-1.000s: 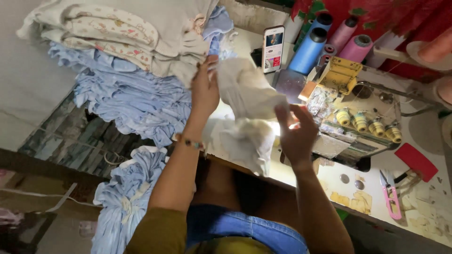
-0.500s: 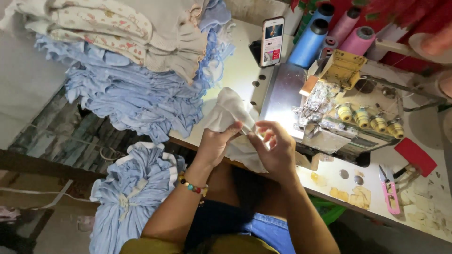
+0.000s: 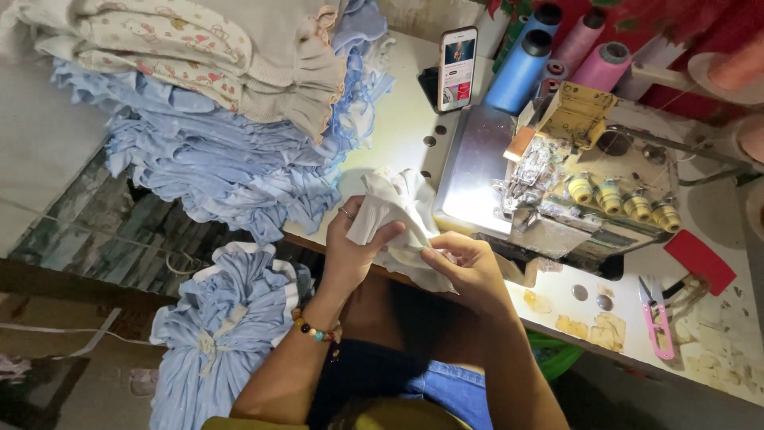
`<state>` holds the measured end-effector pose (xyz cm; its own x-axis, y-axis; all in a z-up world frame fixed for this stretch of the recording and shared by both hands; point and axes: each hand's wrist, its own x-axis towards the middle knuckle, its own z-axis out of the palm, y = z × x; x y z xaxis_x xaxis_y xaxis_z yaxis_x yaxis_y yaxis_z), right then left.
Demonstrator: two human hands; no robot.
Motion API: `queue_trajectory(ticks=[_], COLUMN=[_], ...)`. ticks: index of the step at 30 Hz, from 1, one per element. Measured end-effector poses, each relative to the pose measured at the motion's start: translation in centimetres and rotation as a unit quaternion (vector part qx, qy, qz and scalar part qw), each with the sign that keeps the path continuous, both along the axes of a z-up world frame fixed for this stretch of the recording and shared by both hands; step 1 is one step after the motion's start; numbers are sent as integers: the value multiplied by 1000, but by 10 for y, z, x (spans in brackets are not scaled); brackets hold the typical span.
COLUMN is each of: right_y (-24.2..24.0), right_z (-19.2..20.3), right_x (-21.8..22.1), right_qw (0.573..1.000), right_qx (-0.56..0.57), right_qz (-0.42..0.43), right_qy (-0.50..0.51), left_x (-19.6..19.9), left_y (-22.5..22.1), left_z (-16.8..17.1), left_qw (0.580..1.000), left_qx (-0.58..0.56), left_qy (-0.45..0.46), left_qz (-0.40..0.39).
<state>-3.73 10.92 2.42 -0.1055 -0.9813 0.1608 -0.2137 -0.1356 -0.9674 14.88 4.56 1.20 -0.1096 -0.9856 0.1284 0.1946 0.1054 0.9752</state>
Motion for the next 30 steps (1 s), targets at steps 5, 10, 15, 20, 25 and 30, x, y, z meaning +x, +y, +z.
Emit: queue_trajectory(ticks=[5,10,15,20,25,30], right_y=[-3,-2,-1,8,13,19], right_z=[-13,14,7,22,9,4], right_x=[-10,18,18,16,9,-4], right_qw=[985,996,986,917,920,946], right_qx=[83,-2,-115,-216,-214,-141], right_qz=[-9,-56,-90,-165,-185,-218], right_qy=[-149,-67,78,291,270,196], left_x=[16,20,22,29,7,-19], left_y=[10,10,3,5,-9,-20], left_z=[10,-9,1,34,30,85], left_qw=[999,814,804,925,987,953], left_qx=[11,-410,-430,-253,-90,-127], left_qy=[-52,-375,-370,-252,-132,-227], left_qz=[-3,167,180,126,-7,-156])
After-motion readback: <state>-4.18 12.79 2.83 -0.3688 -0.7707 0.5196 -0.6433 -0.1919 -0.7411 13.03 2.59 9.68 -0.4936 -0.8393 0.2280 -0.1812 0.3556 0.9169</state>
